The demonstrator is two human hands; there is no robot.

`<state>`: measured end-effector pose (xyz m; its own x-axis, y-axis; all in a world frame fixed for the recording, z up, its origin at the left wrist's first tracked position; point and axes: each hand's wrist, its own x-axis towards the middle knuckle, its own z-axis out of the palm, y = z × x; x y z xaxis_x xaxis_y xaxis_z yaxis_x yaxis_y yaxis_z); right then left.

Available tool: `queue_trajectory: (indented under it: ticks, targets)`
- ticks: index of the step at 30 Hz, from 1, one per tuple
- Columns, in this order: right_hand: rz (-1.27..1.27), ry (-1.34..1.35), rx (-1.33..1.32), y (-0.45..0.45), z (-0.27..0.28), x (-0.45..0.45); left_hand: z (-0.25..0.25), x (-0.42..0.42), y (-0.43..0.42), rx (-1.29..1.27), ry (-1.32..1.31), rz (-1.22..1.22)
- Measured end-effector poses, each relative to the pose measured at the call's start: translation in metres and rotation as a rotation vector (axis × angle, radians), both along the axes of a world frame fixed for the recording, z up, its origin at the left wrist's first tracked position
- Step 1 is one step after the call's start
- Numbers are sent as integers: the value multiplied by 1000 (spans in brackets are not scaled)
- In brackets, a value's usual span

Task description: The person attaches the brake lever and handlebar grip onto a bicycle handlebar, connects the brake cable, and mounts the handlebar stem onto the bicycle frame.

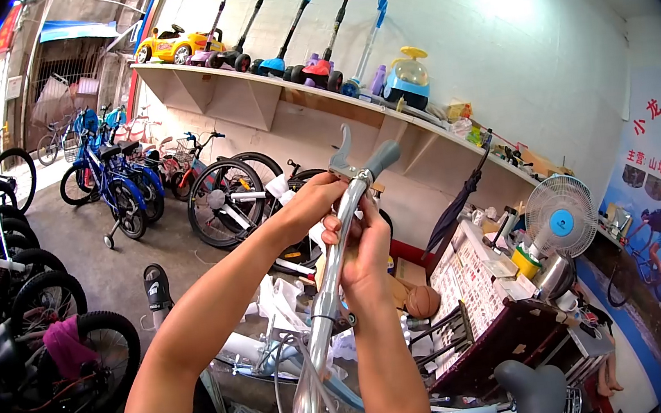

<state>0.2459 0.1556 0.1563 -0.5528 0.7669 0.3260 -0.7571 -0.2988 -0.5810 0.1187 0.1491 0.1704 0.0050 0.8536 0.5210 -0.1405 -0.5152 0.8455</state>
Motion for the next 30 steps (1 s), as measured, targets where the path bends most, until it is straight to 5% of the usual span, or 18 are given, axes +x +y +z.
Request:
queue_trajectory:
  ticks: [30]
  targets:
    - [-8, -12, 33, 3, 0, 0, -1, 0, -4, 14, -18, -39]
